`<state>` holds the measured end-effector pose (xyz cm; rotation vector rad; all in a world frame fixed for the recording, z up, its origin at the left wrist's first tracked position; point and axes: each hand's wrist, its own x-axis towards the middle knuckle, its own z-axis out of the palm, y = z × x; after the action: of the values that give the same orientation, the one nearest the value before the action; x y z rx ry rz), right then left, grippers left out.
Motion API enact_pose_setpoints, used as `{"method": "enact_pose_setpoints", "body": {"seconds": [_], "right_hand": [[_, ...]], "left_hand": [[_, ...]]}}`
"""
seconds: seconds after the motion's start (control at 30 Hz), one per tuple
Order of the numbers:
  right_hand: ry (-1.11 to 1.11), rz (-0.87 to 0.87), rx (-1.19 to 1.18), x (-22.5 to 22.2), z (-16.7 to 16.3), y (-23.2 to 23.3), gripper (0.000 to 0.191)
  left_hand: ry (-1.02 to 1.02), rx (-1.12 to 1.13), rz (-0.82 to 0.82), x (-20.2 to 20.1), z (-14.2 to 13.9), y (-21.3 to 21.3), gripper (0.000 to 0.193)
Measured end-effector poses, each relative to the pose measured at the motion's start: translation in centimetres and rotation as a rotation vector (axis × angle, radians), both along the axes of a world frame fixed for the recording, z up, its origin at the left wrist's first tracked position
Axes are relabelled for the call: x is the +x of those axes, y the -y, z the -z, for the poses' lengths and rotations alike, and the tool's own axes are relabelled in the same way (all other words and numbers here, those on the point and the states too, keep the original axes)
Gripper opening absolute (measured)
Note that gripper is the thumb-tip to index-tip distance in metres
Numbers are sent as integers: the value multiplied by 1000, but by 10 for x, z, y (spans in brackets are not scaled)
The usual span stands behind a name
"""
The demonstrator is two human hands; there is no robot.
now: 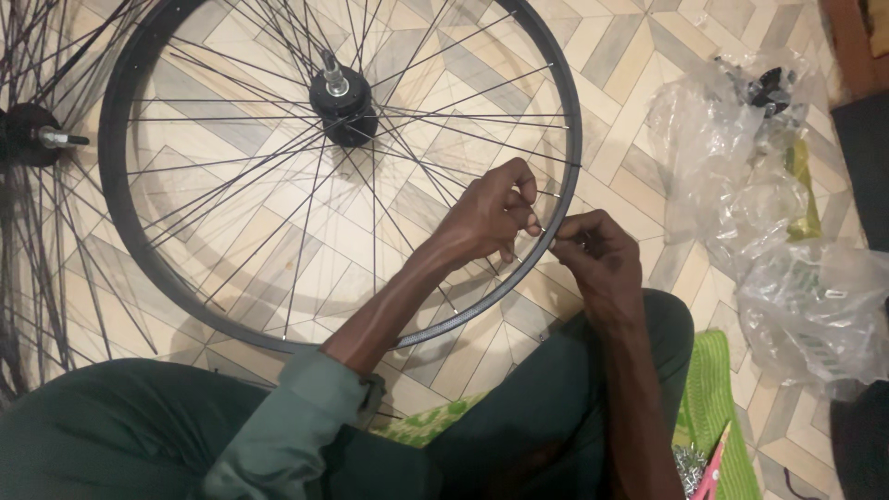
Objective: The person sits on the floor and laces a bicycle wheel by hand, inserting spokes through the rim and hub and tightening them with small nuts. The wheel is occasionally lifted and rotated to access different sections.
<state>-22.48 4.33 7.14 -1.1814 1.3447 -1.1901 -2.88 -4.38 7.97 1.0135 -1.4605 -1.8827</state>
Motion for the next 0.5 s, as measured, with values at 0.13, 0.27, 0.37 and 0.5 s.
{"method": "enact_pose_setpoints", "body": {"seconds": [0.13,0.27,0.37,0.5], "right_hand": [[-60,30,-2,4,-2,1,16],[-16,48,5,9,-7,3,16],[-77,75,88,10,-11,5,15],[73,14,18,7,-12,2,13]], "left_hand": [[-15,3,1,0,-1,-1,16],[31,52,-5,-1,-4,0,17],[43,18,6,0,-7,1,17],[-22,-23,13,3,-12,0,22]]}}
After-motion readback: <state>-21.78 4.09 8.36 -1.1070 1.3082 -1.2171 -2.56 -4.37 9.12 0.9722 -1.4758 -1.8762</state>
